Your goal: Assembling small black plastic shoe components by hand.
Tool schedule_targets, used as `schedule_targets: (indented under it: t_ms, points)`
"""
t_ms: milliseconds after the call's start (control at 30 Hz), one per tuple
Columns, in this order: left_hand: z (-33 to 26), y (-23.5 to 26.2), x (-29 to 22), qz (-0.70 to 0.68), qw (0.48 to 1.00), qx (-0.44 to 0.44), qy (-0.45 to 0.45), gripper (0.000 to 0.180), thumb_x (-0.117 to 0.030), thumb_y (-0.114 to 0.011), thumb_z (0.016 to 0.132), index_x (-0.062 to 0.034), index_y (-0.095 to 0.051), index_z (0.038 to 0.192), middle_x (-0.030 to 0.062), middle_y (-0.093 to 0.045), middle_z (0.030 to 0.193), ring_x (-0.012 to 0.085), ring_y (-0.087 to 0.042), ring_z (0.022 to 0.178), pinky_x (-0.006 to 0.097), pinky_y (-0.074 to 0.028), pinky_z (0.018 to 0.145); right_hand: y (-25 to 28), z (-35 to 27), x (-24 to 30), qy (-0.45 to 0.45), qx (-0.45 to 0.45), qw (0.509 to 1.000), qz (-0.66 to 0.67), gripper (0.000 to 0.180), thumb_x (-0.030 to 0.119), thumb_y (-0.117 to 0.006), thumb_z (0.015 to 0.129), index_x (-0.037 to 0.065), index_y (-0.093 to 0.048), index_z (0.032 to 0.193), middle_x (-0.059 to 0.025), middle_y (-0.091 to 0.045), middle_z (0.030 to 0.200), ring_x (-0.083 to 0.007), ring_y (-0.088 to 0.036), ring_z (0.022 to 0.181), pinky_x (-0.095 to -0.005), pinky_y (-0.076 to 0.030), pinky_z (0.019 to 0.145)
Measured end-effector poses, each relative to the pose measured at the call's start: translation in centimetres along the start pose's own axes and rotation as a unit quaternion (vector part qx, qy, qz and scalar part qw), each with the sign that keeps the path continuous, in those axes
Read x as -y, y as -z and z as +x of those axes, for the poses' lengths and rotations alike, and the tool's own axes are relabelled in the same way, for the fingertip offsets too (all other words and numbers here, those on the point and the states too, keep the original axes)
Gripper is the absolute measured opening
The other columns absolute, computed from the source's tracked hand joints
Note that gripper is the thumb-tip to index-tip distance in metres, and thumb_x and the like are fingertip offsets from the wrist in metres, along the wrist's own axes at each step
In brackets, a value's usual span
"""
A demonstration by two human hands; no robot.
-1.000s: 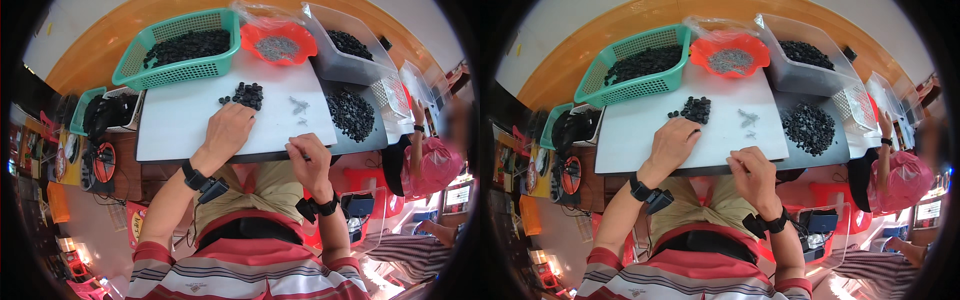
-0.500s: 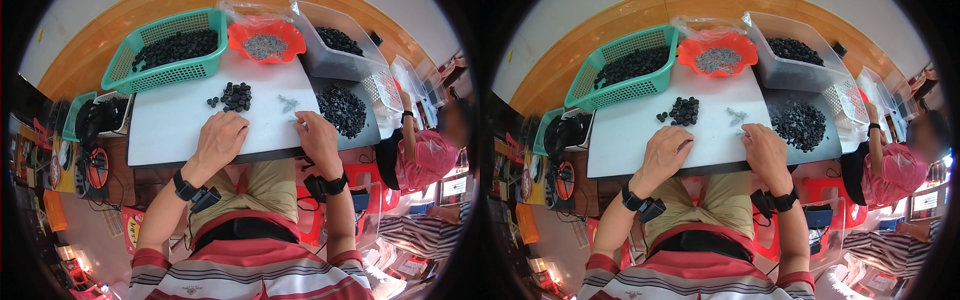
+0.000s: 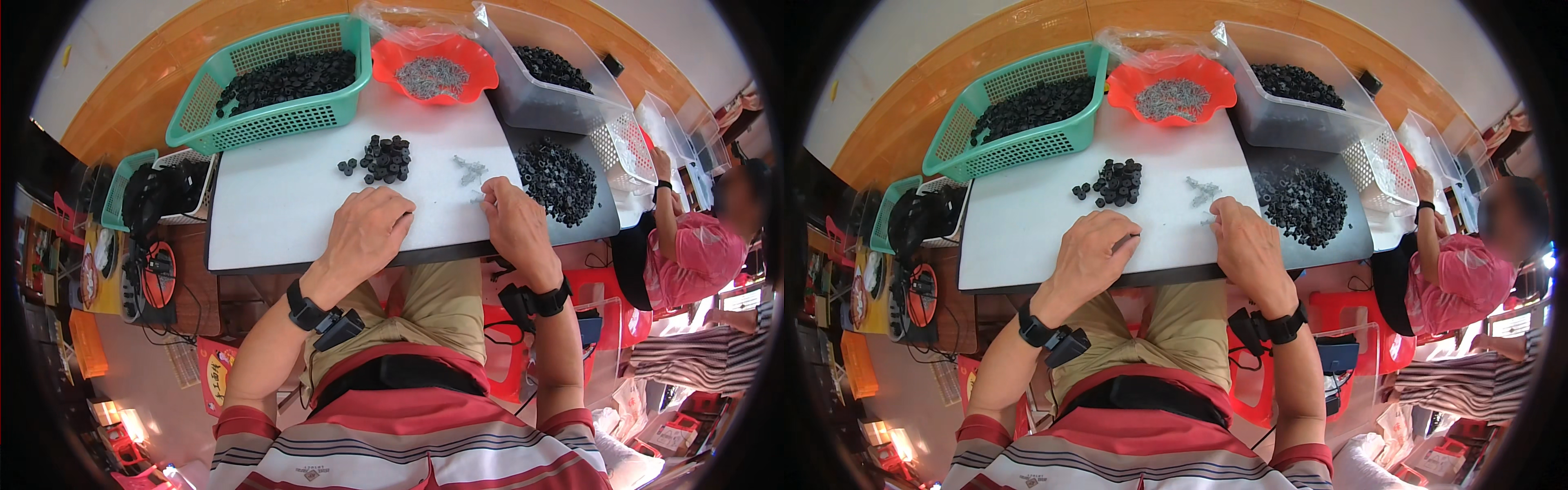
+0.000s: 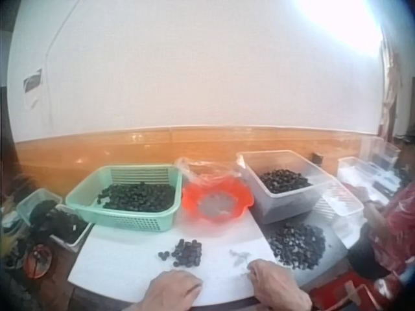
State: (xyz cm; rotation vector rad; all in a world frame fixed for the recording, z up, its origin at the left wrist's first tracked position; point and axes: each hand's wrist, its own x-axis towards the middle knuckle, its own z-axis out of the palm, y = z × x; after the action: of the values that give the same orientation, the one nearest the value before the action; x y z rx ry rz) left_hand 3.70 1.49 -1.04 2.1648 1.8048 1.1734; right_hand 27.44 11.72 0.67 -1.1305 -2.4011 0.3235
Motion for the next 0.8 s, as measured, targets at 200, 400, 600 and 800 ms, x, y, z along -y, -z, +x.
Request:
schedule_targets:
  t_ms: [200,400,600,800]
  points:
    - [0.1,-0.2,0.1,0.011,1.000,0.003,0.003,0.011,-0.011,-0.072,0.085,-0.0054,-0.072,0.095,0.0090,-0.071,0.097,0.0316,-0.065,0.089,0.041,-0.051,0.080,0.5,0.2,-0.2,0.019,0.032,0.999,0.003,0.013,0.009,-0.062,0.094,0.004,-0.061,0.106,-0.0152,-0.069,0.096,-0.0377,-0.067,0.089,-0.0471,-0.052,0.075]
    - [0.1,-0.3,0.0,0.015,1.000,0.006,0.007,0.010,-0.011,-0.071,0.086,-0.0055,-0.072,0.093,0.0088,-0.071,0.096,0.0313,-0.065,0.090,0.041,-0.051,0.081,0.2,0.9,-1.4,0.050,-0.017,0.998,0.027,0.009,0.010,-0.063,0.093,0.008,-0.067,0.101,-0.0109,-0.069,0.099,-0.0369,-0.068,0.086,-0.0468,-0.053,0.073]
    - [0.0,-0.4,-0.1,0.016,1.000,0.007,0.014,0.009,-0.012,-0.071,0.086,-0.0058,-0.072,0.093,0.0088,-0.071,0.096,0.0313,-0.065,0.091,0.041,-0.051,0.081,0.1,1.4,-1.1,0.028,0.005,1.000,0.009,0.011,0.011,-0.066,0.091,0.008,-0.068,0.101,-0.0097,-0.070,0.100,-0.0376,-0.068,0.086,-0.0469,-0.054,0.074]
    - [0.1,-0.4,-0.2,0.010,1.000,0.001,0.011,0.011,-0.009,-0.072,0.086,-0.0053,-0.073,0.096,0.0097,-0.071,0.096,0.0303,-0.066,0.091,0.040,-0.052,0.080,-0.4,1.7,-1.2,0.026,0.018,0.999,-0.005,0.010,0.010,-0.065,0.091,0.006,-0.065,0.101,-0.0124,-0.071,0.097,-0.0389,-0.068,0.086,-0.0483,-0.053,0.074]
